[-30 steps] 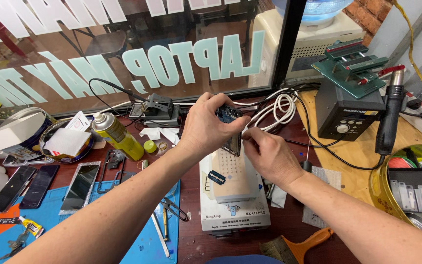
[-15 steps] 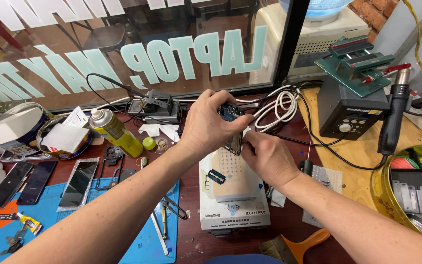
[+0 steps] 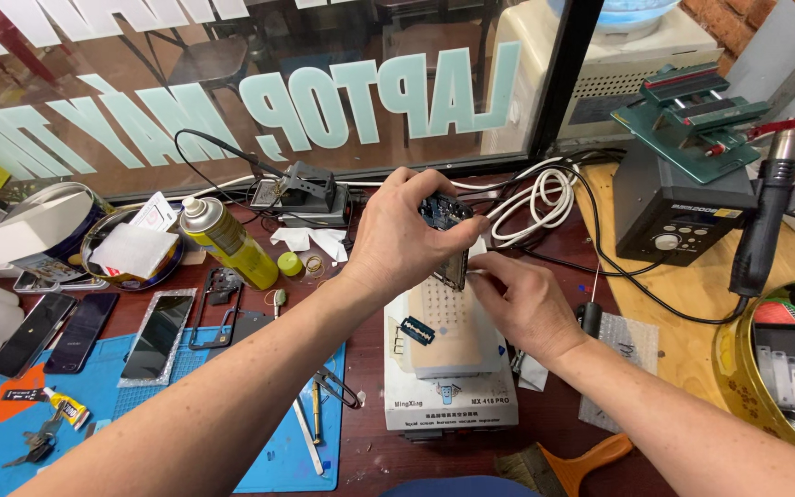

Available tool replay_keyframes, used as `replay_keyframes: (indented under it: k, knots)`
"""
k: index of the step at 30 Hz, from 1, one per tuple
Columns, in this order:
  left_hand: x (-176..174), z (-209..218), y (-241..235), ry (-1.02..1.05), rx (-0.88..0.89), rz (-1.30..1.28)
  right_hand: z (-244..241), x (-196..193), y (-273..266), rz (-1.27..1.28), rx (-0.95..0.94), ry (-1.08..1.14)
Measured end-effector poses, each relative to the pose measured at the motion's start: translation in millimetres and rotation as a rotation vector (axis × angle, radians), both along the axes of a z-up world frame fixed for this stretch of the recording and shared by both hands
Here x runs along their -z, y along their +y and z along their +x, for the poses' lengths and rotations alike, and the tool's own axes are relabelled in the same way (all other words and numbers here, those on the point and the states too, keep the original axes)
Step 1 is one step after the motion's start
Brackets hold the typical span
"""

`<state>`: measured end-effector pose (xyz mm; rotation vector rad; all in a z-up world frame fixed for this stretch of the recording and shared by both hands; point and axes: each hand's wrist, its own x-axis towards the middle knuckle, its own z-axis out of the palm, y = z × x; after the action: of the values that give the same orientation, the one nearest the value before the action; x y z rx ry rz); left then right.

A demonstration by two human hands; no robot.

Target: The person works on a black smartphone, repeatedly peeling and reapplying a protective film along the screen edges. They use a small metal tool to lift and adjust the film, then press it down by hand. The phone is handled multiple times and placed on a white box on the workbench.

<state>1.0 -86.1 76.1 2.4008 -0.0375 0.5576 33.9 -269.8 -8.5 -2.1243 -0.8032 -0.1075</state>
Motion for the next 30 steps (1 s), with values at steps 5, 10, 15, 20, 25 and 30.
replay_keyframes:
  k: [5, 10, 15, 20, 25, 30]
  knots:
    - [-1, 1, -1, 0.022, -0.009, 0.006, 2, -4, 3, 0.006, 0.045, 0.200]
    - [1, 1, 0, -0.025, 0.002, 0.027, -1, -8, 4, 0.004, 0.077, 0.172]
    - [2, 3, -2, -0.045, -0.011, 0.009, -1, -9, 7, 0.008, 0.056, -0.101]
    - [-1, 4, -1, 0.018, -0.014, 0.010, 1, -8, 10, -0.010, 0.022, -0.175]
    - [2, 2, -2, -0.071, 0.018, -0.006, 2, -3, 10, -0.051, 0.012, -0.084]
    - [3, 4, 0, -0.040, 0.007, 0.000, 3, 0, 10, -0.032, -0.020, -0.174]
